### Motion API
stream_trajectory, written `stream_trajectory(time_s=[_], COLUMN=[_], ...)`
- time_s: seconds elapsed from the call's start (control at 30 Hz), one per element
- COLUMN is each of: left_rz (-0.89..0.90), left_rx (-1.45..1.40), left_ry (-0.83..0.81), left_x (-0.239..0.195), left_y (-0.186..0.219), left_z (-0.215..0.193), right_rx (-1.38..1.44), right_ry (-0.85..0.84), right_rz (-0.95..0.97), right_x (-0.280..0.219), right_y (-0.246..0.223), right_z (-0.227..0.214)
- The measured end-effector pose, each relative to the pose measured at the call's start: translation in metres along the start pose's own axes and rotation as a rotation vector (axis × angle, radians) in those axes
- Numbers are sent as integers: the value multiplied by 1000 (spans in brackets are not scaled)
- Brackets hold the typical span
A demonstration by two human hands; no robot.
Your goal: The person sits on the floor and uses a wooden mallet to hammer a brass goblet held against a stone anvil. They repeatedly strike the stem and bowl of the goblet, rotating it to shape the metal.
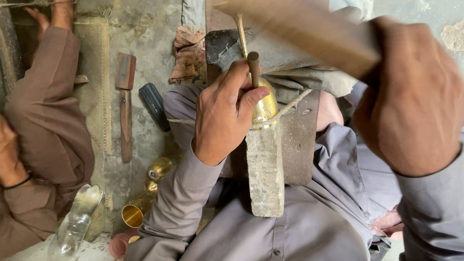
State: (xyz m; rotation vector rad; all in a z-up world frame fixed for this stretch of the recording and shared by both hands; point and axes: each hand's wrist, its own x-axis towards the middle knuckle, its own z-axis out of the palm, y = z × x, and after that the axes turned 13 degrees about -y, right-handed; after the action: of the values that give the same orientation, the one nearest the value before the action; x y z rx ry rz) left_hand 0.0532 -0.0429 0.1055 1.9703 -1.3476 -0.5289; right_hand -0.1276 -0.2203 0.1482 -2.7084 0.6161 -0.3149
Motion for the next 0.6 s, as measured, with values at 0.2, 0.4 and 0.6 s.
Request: stream_trajectory(time_s=[0.2, 0.4, 0.6], left_rz=[-96, -71, 2], left_rx=[-97, -12, 32], left_ry=[-9, -22, -94], left_x=[-4, -2, 4], left_y=[-4, -7, -8], left_z=[5, 5, -2], right_rx=[-77, -25, 63], right_ry=[1, -45, -110], right_rz=[-58, -31, 16], right_x=[12, 5, -12], right_y=[3, 12, 20], right_z=[-7, -8, -2])
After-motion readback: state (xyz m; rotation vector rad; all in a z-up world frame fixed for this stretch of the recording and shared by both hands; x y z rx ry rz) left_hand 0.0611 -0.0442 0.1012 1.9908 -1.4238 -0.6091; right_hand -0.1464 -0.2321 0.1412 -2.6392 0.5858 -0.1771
